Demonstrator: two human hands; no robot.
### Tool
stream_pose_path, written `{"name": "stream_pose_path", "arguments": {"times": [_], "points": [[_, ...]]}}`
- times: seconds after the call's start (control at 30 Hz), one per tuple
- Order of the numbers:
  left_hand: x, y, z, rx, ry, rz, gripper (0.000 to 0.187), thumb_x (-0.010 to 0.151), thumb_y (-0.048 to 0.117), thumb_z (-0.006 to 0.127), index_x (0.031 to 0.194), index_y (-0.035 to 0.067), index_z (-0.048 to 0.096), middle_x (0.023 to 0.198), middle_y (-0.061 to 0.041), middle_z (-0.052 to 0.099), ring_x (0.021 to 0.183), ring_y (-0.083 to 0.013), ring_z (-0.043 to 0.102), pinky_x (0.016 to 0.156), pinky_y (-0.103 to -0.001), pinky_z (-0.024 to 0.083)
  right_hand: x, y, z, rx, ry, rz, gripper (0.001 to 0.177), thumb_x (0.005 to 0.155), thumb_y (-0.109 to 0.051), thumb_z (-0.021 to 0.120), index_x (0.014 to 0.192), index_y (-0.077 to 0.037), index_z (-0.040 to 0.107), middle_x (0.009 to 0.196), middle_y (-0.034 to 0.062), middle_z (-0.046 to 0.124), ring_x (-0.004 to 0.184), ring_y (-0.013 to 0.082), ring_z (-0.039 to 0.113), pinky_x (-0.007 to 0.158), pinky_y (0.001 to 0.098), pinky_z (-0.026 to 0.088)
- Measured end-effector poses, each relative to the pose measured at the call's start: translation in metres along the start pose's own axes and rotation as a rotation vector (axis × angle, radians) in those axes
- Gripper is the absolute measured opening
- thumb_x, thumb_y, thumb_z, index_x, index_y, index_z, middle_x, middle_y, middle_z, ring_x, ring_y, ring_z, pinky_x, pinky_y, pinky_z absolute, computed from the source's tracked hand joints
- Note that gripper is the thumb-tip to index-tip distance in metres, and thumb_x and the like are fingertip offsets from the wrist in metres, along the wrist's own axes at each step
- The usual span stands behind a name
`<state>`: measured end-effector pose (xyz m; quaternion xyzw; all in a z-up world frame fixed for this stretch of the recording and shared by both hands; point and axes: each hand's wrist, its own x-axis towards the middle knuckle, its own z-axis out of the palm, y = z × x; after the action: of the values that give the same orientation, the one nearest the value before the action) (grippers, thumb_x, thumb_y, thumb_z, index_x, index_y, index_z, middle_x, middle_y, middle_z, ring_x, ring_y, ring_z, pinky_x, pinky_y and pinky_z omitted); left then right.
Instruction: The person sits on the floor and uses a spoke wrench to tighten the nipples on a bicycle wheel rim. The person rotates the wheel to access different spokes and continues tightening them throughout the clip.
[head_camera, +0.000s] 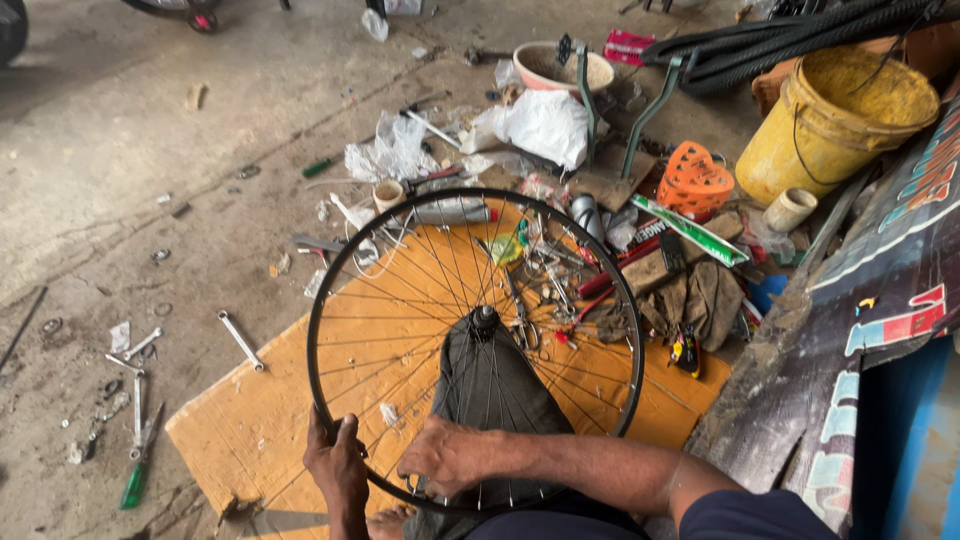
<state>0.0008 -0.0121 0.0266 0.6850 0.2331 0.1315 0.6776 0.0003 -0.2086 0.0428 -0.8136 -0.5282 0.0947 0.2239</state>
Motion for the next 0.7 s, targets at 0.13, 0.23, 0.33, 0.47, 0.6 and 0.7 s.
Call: {"name": "stream_pose_path", "arguments": {"times": [0.13,0.23,0.33,0.47,0.6,0.7], "points": [[0.003,-0.009,-0.003,0.027,-0.031,0.075,0.050,0.095,0.005,0.065,0.143,0.001,0.056,0.079,-0.008,0.063,0.057,-0.0126,0.054,0.050,-0.031,0.045,-0.004,0.012,0.010,-0.071,0.086,-0.074,0.041,0.075,-0.014,0.076,0.115,-0.004,0.071,0.100,0.0053,0.075,0.089,0.0231,0.073,0.077,0.0450,0.049],[0.008,-0.019,-0.001,-0.127,-0.033,0.054,0.049,0.094,0.006,0.065,0.142,0.002,0.057,0.082,-0.004,0.062,0.056,-0.0112,0.052,0.046,-0.030,0.042,0.004,0.015,0.021,-0.080,-0.028,-0.018,0.042,0.073,-0.018,0.075,0.112,-0.004,0.070,0.097,0.0067,0.073,0.089,0.0242,0.071,0.077,0.0474,0.050],[0.009,-0.011,-0.001,-0.024,-0.015,-0.027,0.053,0.094,0.004,0.066,0.145,0.005,0.056,0.073,-0.005,0.056,0.055,-0.0100,0.051,0.045,-0.028,0.043,0.013,0.019,0.005,-0.014,-0.033,-0.038,0.048,0.065,-0.020,0.077,0.109,-0.004,0.069,0.095,0.0091,0.071,0.089,0.0279,0.070,0.073,0.0501,0.050],[0.002,-0.010,-0.002,-0.191,-0.032,-0.021,0.062,0.092,0.001,0.064,0.152,0.010,0.052,0.071,0.001,0.048,0.052,-0.0078,0.043,0.042,-0.027,0.034,0.017,0.015,0.010,-0.230,-0.198,-0.075,0.025,0.079,-0.006,0.064,0.103,-0.001,0.060,0.077,0.0088,0.063,0.065,0.0251,0.064,0.053,0.0425,0.048],[0.000,-0.007,-0.002,-0.199,-0.043,-0.036,0.062,0.093,0.002,0.063,0.153,0.011,0.051,0.070,0.001,0.048,0.051,-0.0077,0.043,0.043,-0.027,0.034,0.022,0.019,0.015,-0.140,-0.209,-0.046,0.018,0.076,0.003,0.058,0.091,-0.001,0.050,0.064,0.0052,0.050,0.050,0.0184,0.050,0.038,0.0315,0.041],[-0.001,-0.005,-0.001,-0.181,-0.032,-0.009,0.063,0.092,0.002,0.063,0.153,0.011,0.051,0.070,0.001,0.049,0.052,-0.0074,0.044,0.043,-0.027,0.036,0.023,0.015,0.012,-0.281,-0.229,-0.105,0.014,0.077,0.003,0.057,0.076,-0.006,0.047,0.061,0.0013,0.049,0.050,0.0159,0.047,0.042,0.0354,0.039]]}}
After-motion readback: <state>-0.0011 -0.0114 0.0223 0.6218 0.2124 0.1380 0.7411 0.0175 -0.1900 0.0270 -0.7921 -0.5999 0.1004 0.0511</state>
